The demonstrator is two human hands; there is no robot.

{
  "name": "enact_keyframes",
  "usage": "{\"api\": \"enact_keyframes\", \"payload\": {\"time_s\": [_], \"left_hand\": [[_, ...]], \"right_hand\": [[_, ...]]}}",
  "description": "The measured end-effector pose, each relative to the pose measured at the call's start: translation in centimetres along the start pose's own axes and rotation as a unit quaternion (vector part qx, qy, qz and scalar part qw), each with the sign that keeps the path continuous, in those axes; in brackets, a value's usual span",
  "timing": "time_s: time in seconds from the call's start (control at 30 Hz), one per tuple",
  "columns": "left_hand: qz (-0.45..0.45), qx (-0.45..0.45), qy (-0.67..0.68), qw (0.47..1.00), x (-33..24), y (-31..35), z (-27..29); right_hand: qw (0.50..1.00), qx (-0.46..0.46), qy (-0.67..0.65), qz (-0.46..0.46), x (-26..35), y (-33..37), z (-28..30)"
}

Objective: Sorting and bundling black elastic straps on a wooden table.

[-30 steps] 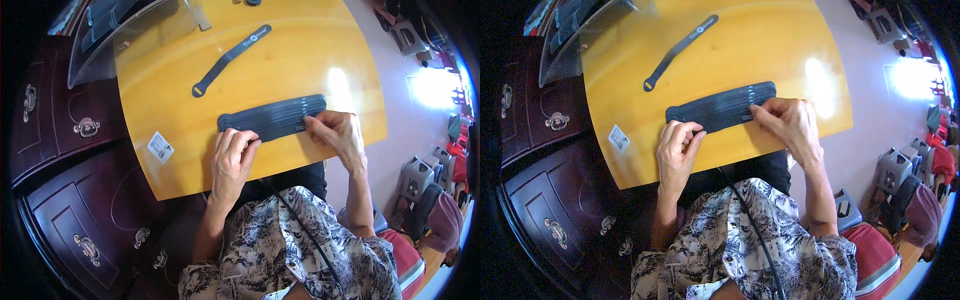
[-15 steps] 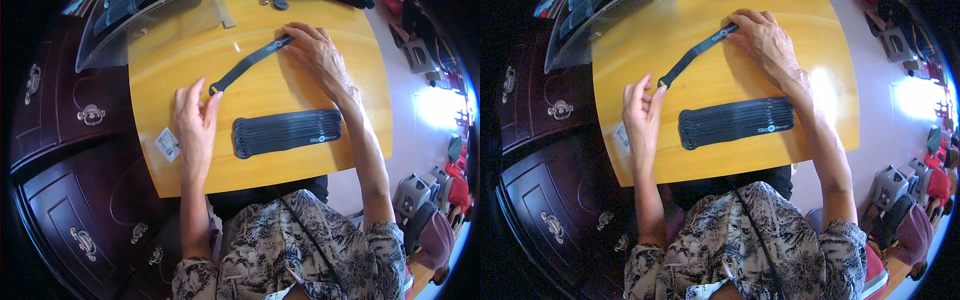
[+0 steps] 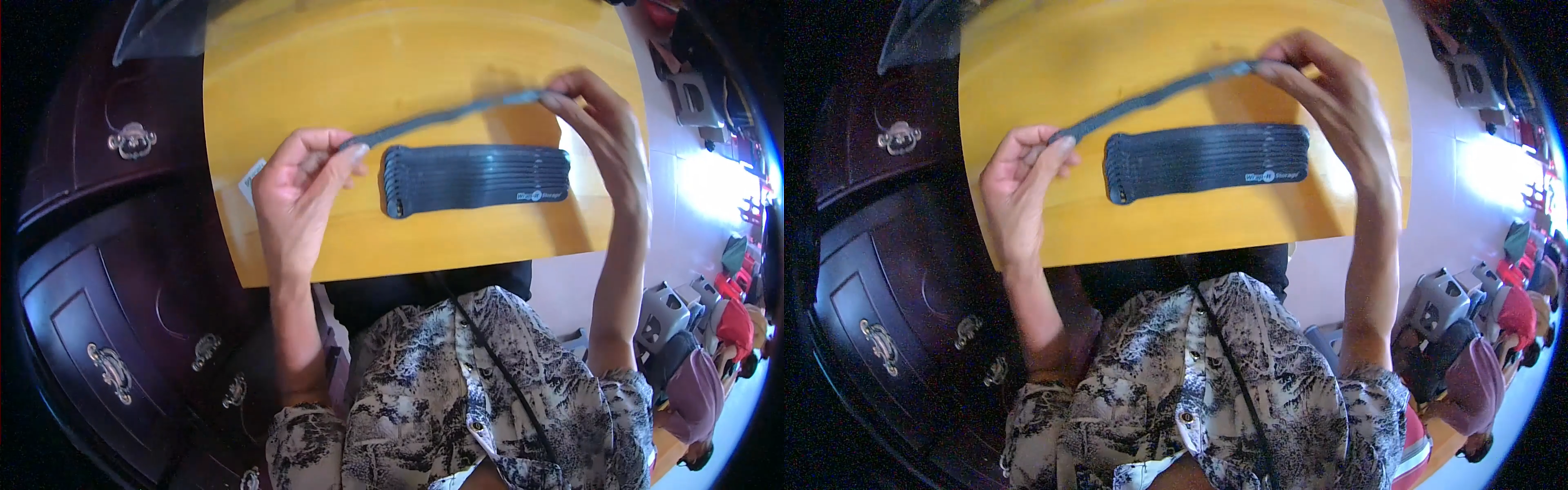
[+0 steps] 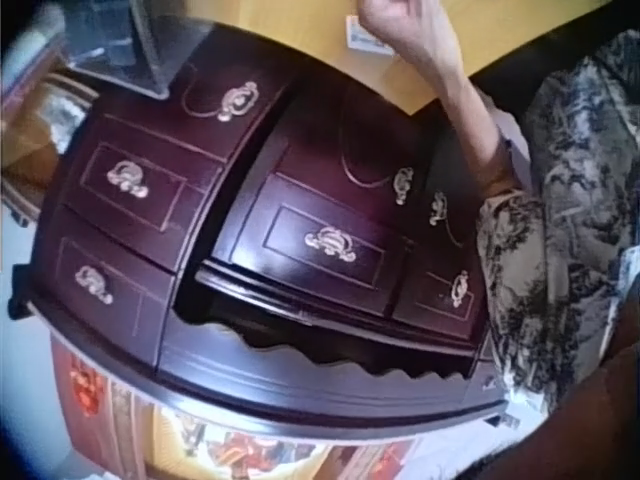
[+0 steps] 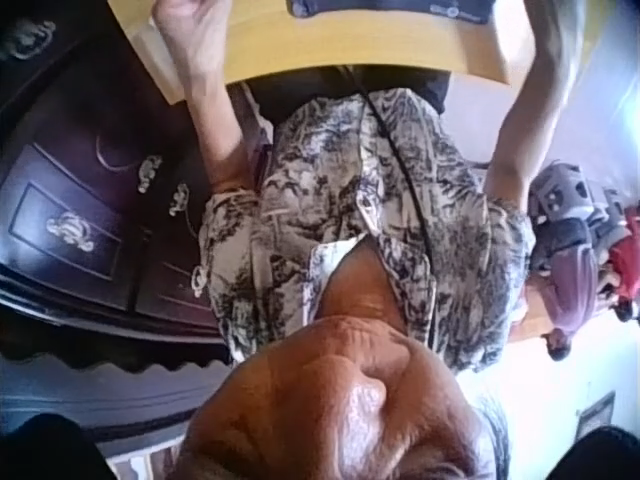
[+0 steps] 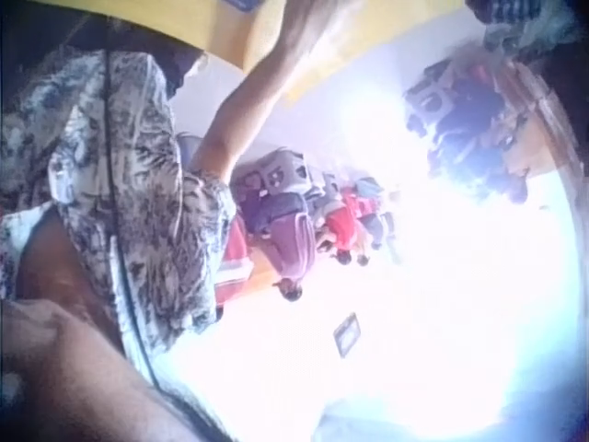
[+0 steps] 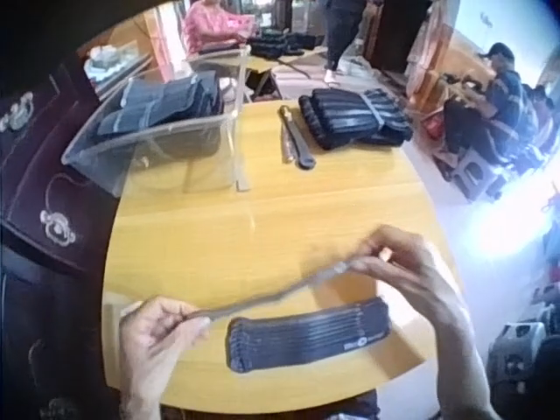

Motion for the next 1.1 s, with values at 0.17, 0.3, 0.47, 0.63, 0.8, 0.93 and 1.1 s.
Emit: {"api": "enact_keyframes", "payload": {"time_s": [0.17,0.3,0.47,0.63,0.8,0.93,1.1], "left_hand": [[0.105,0.111,0.084,0.985,1.4,5.9,-0.3],[0.138,0.086,0.113,0.98,3.0,9.0,-1.6],[-0.012,0.005,-0.054,0.998,3.3,8.6,-2.3],[-0.028,-0.078,-0.125,0.989,3.1,8.2,-2.8],[-0.036,-0.087,-0.158,0.983,2.8,7.7,-3.2],[-0.022,-0.088,-0.179,0.98,2.6,7.4,-3.5],[-0.015,-0.091,-0.167,0.982,2.7,7.2,-3.5]], "right_hand": [[0.979,0.046,-0.149,-0.13,-0.9,9.3,0.6],[0.954,0.004,-0.2,-0.222,-2.9,14.2,-0.7],[0.947,-0.028,-0.213,-0.239,-4.4,15.7,-0.9],[0.94,-0.054,-0.231,-0.245,-4.0,15.2,-0.9],[0.939,-0.059,-0.243,-0.237,-4.1,15.2,-1.0],[0.94,-0.061,-0.236,-0.238,-4.3,15.1,-0.9],[0.939,-0.065,-0.236,-0.24,-4.5,14.7,-0.8]]}}
Point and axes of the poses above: each hand's wrist, its own y-axis away from the middle knuckle, its own z-axis out of the back of the hand, x = y × z, the point moved 5 cm from there along -y, towards the middle knuckle, and after that the axes turned 2 degrees about y, right-handed, at the moved point
